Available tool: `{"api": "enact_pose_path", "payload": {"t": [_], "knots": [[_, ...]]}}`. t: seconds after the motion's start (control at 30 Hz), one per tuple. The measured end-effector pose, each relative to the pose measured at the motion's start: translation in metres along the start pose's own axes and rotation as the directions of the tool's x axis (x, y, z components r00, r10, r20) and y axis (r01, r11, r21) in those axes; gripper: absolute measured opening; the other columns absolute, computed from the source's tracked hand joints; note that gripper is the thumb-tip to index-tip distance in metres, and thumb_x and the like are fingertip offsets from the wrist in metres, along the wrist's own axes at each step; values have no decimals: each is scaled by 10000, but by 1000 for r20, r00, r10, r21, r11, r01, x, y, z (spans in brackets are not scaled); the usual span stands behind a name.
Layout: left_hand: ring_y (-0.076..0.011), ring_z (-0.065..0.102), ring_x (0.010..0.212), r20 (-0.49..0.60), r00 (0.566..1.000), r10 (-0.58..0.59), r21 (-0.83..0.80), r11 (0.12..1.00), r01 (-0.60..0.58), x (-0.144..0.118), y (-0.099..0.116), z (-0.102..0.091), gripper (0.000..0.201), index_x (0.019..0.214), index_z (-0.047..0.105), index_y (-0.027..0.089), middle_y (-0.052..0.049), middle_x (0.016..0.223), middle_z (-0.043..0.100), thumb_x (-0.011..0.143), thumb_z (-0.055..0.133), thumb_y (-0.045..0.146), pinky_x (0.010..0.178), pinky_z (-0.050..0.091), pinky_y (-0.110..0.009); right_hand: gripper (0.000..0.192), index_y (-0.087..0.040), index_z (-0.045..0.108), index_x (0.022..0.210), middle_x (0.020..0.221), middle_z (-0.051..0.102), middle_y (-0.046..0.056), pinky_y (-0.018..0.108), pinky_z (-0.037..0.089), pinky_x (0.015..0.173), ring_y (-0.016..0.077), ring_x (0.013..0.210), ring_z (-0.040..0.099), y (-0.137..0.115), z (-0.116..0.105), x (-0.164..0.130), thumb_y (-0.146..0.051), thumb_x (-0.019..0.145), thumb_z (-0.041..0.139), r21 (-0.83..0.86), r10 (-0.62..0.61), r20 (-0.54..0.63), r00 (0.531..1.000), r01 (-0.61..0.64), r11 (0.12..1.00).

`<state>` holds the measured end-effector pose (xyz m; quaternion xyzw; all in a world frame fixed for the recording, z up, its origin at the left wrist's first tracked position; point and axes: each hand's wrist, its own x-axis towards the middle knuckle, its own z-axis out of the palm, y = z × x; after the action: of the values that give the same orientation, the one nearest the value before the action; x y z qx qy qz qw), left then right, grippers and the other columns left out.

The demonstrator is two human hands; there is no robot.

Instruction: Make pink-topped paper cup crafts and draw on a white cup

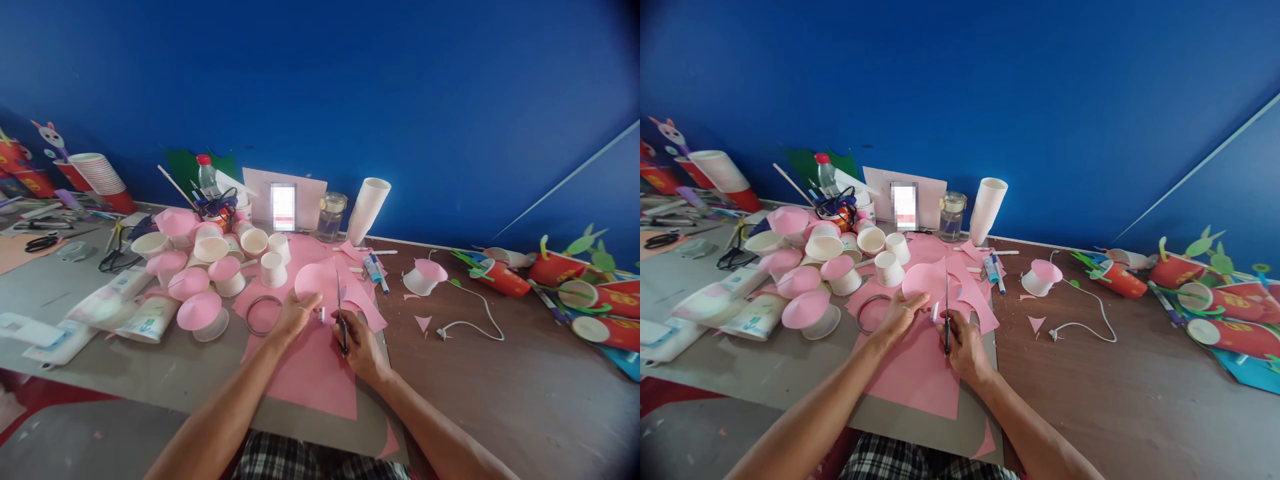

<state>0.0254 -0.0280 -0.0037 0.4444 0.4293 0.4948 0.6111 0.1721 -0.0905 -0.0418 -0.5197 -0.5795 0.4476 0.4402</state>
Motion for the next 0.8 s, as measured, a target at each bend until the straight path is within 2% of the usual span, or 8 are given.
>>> {"api": "enact_pose_path", "payload": {"t": [0.2,0.3,0.53,0.67,0.8], "knots": [[-74,378,480,-9,1000,25,41,999,-24,1,0,-3,342,461,450,175,50,477,436,677,677,312,508,310,-232,314,-184,511,1044,582,465,-49,234,350,475,106,497,431,-1,-1,0,-471,924,466,-26,-26,13,1000,26,999],[-75,391,480,-24,999,23,52,998,-22,3,-2,-5,326,466,468,171,50,477,448,673,681,307,512,314,-232,305,-179,515,1049,579,458,-48,239,352,478,106,493,420,-2,-1,0,-452,928,454,-31,-30,16,999,30,999],[-89,467,524,-52,999,-8,-70,998,4,9,-8,-4,188,600,600,155,32,547,555,625,724,294,546,380,-228,303,-186,524,1037,590,443,-46,238,351,467,108,495,398,0,0,0,-457,908,481,-23,-33,2,999,33,999],[-87,465,514,-36,999,-7,-106,994,3,8,-10,-4,212,565,587,151,32,525,539,621,737,291,532,380,-226,308,-183,516,1039,578,428,-50,239,340,463,108,488,386,0,0,1,-460,918,456,3,-37,21,999,37,999],[-78,444,498,-36,999,-10,-98,995,6,8,-9,-4,244,526,557,154,41,499,509,627,735,285,517,366,-219,314,-175,513,1047,578,428,-52,243,330,472,107,492,380,-1,0,1,-457,923,455,-49,-35,18,999,35,998]]}}
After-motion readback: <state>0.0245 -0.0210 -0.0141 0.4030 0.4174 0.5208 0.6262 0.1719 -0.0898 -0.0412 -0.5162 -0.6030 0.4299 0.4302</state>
